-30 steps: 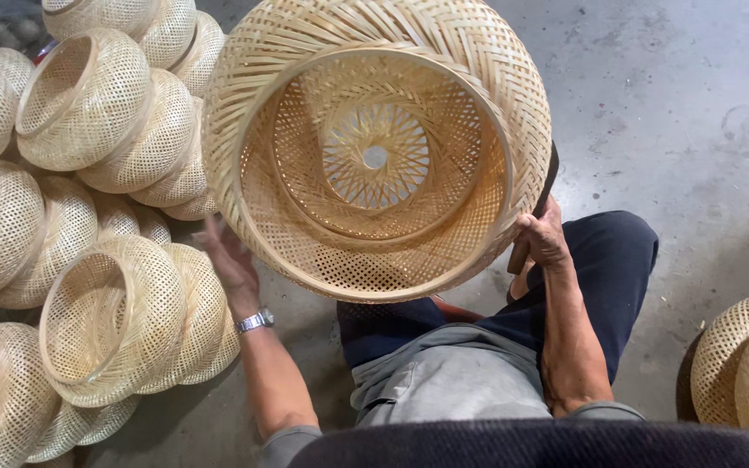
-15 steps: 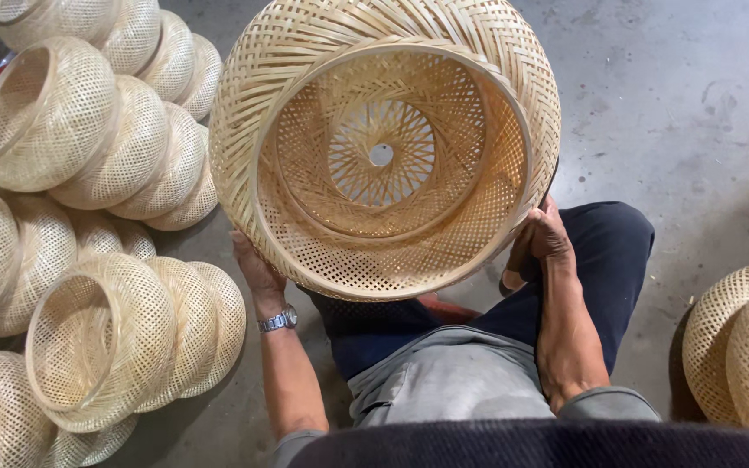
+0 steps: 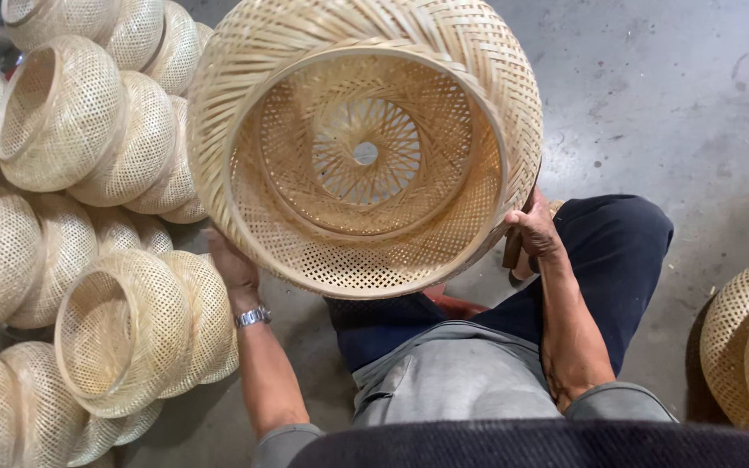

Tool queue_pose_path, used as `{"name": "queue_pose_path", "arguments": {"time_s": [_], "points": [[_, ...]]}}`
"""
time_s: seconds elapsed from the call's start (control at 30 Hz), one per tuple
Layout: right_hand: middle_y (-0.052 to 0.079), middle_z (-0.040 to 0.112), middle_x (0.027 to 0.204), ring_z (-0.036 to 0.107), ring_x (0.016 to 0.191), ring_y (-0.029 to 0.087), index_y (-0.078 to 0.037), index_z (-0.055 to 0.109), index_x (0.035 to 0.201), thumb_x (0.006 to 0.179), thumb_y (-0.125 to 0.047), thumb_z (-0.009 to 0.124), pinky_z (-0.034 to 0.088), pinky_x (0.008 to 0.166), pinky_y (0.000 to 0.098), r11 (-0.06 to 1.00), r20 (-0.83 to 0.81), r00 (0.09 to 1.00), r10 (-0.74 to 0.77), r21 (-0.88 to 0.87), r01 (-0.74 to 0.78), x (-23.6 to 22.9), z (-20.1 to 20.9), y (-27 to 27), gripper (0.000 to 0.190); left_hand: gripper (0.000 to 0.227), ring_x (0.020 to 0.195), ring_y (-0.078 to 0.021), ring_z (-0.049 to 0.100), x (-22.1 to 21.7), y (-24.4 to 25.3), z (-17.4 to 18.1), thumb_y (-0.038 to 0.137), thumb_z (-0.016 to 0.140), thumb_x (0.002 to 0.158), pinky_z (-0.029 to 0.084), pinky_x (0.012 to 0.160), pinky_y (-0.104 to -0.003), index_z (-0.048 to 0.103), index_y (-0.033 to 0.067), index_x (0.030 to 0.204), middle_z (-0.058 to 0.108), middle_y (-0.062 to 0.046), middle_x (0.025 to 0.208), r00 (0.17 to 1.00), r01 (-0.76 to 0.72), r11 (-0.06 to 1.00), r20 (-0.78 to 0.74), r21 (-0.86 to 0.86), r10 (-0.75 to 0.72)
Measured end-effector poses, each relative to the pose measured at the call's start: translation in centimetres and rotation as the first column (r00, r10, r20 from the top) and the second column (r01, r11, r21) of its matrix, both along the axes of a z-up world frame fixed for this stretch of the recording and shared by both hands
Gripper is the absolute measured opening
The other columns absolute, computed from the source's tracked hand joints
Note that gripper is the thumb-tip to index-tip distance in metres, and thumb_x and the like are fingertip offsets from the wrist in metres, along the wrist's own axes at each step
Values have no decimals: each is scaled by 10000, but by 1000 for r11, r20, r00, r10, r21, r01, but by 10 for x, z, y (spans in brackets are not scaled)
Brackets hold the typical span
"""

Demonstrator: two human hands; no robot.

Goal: The person sits on the floor and uses a knife to trim and adjust the rim of a woven basket. They rotate the basket to work on different sections of the edge, occasionally placing it down and picking it up again.

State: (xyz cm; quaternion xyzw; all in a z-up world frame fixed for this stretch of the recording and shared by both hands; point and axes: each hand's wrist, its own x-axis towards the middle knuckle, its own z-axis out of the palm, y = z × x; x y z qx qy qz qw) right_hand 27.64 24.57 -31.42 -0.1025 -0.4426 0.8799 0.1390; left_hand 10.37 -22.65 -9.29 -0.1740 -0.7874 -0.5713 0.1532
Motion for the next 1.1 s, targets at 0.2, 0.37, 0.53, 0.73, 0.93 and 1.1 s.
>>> {"name": "queue_pose_path", "arguments": {"time_s": [0.2, 0.37, 0.53, 0.73, 0.93, 1.1], "points": [[20, 634, 1317, 582, 1202, 142, -20, 499, 1489, 644, -436, 980, 481, 1035, 289, 996, -76, 997, -3, 94, 11, 5, 25, -2, 1058, 330, 951, -237, 685, 36, 64, 84, 267, 472, 1110, 624, 846, -348, 593, -32, 1180, 660, -150, 1098, 760, -182, 959, -588, 218, 278], [34, 657, 1201, 588, 1036, 155, -14, 543, 1461, 592, -477, 959, 492, 850, 302, 990, 21, 1000, -11, 144, 8, 8, 39, -3, 1069, 745, 1001, -272, 751, 54, 178, 113, 598, 557, 1072, 668, 924, -386, 531, -20, 1487, 728, -183, 1174, 878, 476, 868, -138, 142, -459], [32, 667, 1162, 617, 996, 129, -7, 547, 1432, 668, -428, 959, 529, 830, 259, 985, -20, 999, -38, 166, 40, 10, 50, -5, 965, 641, 1265, -244, 595, 7, 265, 124, 412, 655, 1086, 532, 1081, -439, 341, 68, 1527, 560, -121, 1434, 675, 587, 580, 54, 565, -736], [33, 656, 1089, 623, 841, 112, -28, 475, 1432, 617, -302, 951, 539, 685, 256, 994, -50, 999, 15, 107, -9, -11, 92, -23, 983, 487, 1138, -193, 643, 10, 286, 138, 139, 670, 1136, 624, 915, -404, 350, 64, 1494, 582, -95, 1331, 802, 542, 552, -193, 634, -566], [35, 631, 1078, 615, 805, 99, -49, 424, 1526, 768, -298, 926, 557, 647, 260, 978, -169, 975, 143, 176, -113, -57, 123, -63, 943, 474, 1035, -204, 685, 22, 252, 167, 122, 636, 1118, 695, 821, -439, 342, 96, 1489, 584, -112, 1232, 856, 517, 648, -318, 560, -408], [-10, 559, 793, 493, 538, 48, -117, 486, 1568, 1069, -458, 501, 479, 470, 216, 980, 63, 978, 197, -1, -197, -58, 121, -97, 605, 509, 1041, -223, 689, 10, 199, 170, 100, 629, 1142, 698, 833, -454, 302, 101, 1532, 581, -128, 1310, 893, 443, 712, -335, 545, -300]]}}
